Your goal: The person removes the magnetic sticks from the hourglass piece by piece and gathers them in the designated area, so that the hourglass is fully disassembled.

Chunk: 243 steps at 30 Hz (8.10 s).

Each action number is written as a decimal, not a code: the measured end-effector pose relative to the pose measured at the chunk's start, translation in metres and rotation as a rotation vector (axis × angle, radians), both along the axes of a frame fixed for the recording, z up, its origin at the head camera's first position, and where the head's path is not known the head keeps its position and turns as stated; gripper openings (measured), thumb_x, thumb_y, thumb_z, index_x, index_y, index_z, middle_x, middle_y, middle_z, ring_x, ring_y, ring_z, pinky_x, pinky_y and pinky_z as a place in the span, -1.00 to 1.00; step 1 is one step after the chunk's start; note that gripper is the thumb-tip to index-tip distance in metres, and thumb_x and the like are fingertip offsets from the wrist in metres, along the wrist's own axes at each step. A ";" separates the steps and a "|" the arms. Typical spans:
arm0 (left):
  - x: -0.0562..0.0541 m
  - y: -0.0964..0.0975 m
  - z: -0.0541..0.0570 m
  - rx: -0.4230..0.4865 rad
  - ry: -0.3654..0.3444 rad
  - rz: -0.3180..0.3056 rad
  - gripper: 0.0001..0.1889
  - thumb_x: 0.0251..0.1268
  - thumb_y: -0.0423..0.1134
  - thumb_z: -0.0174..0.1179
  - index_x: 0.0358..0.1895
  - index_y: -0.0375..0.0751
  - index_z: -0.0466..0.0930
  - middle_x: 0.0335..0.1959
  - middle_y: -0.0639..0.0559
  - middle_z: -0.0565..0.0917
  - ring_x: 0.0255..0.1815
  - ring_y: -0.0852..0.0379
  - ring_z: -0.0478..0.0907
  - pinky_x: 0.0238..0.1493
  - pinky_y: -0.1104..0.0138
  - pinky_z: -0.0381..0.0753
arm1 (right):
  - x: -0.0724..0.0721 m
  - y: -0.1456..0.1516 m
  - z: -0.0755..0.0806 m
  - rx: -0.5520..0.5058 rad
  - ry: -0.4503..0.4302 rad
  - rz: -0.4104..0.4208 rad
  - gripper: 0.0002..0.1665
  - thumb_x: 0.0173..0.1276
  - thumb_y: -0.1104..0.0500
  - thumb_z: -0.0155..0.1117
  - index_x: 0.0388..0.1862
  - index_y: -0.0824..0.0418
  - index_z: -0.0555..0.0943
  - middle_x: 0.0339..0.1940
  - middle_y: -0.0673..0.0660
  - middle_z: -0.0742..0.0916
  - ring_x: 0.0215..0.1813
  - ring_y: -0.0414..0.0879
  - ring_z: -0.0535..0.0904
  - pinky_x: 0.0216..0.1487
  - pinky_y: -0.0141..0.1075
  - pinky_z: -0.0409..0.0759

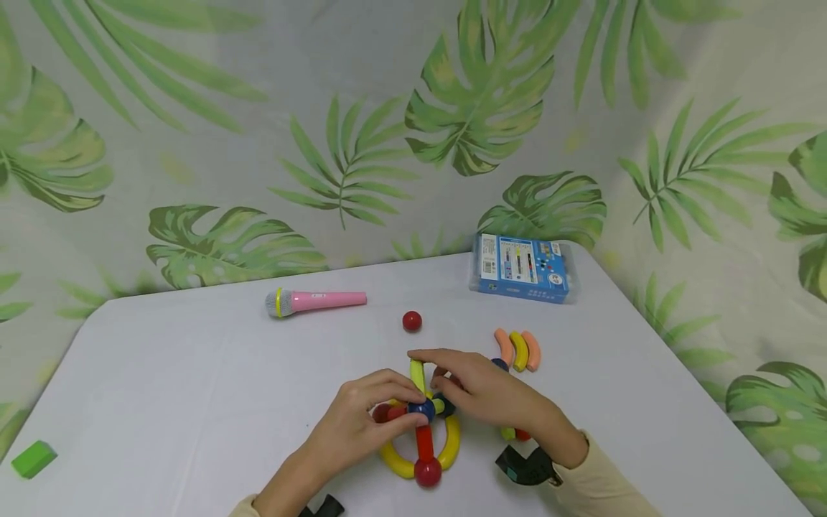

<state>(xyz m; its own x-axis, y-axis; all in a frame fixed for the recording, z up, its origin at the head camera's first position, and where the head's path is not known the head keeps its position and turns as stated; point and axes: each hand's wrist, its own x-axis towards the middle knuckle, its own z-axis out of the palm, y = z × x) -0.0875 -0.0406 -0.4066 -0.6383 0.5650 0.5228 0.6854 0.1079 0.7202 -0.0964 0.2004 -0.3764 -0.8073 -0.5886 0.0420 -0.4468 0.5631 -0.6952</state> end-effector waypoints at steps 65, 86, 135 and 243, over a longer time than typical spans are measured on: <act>0.001 0.000 0.002 -0.028 -0.073 0.002 -0.77 0.20 -0.27 0.50 -0.07 -0.10 0.78 -0.07 0.16 0.74 -0.04 0.23 0.68 0.04 0.35 0.72 | 0.013 0.043 0.033 0.035 -0.050 0.050 -0.81 0.38 -0.13 0.44 -0.17 -0.15 0.64 -0.30 -0.27 0.73 -0.25 -0.28 0.61 -0.22 -0.34 0.67; -0.007 0.008 0.004 -0.030 -0.058 -0.035 -0.78 0.21 -0.27 0.49 -0.08 -0.15 0.77 -0.07 0.13 0.74 -0.03 0.24 0.67 -0.01 0.25 0.75 | 0.012 0.051 0.037 0.057 -0.019 0.039 -0.81 0.40 -0.16 0.40 -0.17 -0.15 0.65 -0.30 -0.27 0.71 -0.26 -0.29 0.61 -0.23 -0.35 0.68; -0.007 -0.014 0.008 -0.299 0.035 0.035 -0.81 0.24 -0.31 0.48 -0.10 -0.12 0.75 -0.11 0.18 0.75 0.00 0.25 0.65 0.08 0.38 0.69 | 0.025 0.129 0.043 0.218 0.004 -0.137 -0.80 0.46 -0.01 0.39 0.00 -0.06 0.69 -0.30 -0.28 0.68 -0.21 -0.38 0.58 -0.16 -0.39 0.67; -0.010 -0.022 0.014 -0.268 -0.195 -0.071 -0.61 0.30 -0.26 0.45 0.17 -0.09 0.61 0.06 0.15 0.71 -0.02 0.28 0.66 0.09 0.33 0.70 | -0.078 0.078 -0.018 0.429 0.059 -0.418 -0.52 0.30 0.36 0.43 0.17 0.29 0.51 -0.04 0.27 0.67 -0.08 0.12 0.59 -0.02 0.03 0.71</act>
<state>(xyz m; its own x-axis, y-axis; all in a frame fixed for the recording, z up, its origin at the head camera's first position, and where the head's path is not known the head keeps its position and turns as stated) -0.0971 -0.0629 -0.3927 -0.6661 0.7122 0.2217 0.5500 0.2682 0.7909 -0.1745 0.2781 -0.3947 -0.9776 -0.1957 -0.0774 -0.1574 0.9241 -0.3483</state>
